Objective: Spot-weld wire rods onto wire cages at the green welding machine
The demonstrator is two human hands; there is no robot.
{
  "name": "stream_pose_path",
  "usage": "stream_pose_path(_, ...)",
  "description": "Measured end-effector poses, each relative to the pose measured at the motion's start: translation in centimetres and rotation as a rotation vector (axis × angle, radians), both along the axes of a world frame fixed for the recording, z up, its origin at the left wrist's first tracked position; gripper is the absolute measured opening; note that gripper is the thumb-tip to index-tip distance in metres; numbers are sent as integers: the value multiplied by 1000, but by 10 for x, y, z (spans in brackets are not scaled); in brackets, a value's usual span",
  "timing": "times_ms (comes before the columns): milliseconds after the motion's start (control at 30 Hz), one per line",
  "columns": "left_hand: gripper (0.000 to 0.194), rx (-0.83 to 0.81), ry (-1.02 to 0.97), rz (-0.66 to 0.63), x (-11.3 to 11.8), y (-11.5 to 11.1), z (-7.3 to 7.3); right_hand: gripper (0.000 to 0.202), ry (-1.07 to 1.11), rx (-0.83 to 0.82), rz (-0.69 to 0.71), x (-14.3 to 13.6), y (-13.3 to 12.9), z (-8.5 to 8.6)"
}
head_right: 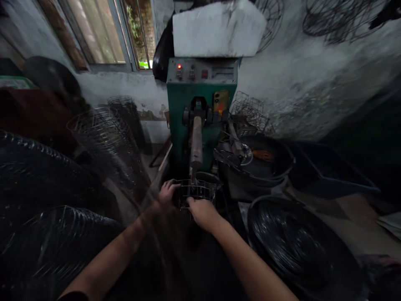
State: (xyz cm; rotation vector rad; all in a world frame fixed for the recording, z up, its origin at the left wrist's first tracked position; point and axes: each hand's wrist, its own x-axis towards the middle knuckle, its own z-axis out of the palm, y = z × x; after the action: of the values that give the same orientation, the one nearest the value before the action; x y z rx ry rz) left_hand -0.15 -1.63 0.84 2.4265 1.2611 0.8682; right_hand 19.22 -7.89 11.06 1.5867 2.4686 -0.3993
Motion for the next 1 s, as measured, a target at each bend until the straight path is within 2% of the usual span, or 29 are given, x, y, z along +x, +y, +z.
stream_pose_path(133, 107, -8, -6, 1, 6, 8, 2, 29, 22, 17, -10, 6, 6, -2)
stream_pose_path(367, 103, 15, 12, 1, 13, 11, 8, 25, 46, 37, -28, 13, 11, -6)
stream_pose_path(567, 94, 72, -29, -23, 13, 11, 5, 26, 103, 30, -53, 12, 7, 1)
stream_pose_path(767, 96, 99, -28, 16, 16, 24, 8, 25, 146, 73, -199, 10, -6, 9)
stream_pose_path(900, 96, 43, 27, 48, 18, 38, 12, 27, 258, 155, -313, 21, -11, -5)
stream_pose_path(1000, 98, 53, 22, 48, 19, 44, 10, 33, 401, 190, -331, 31, -14, -21)
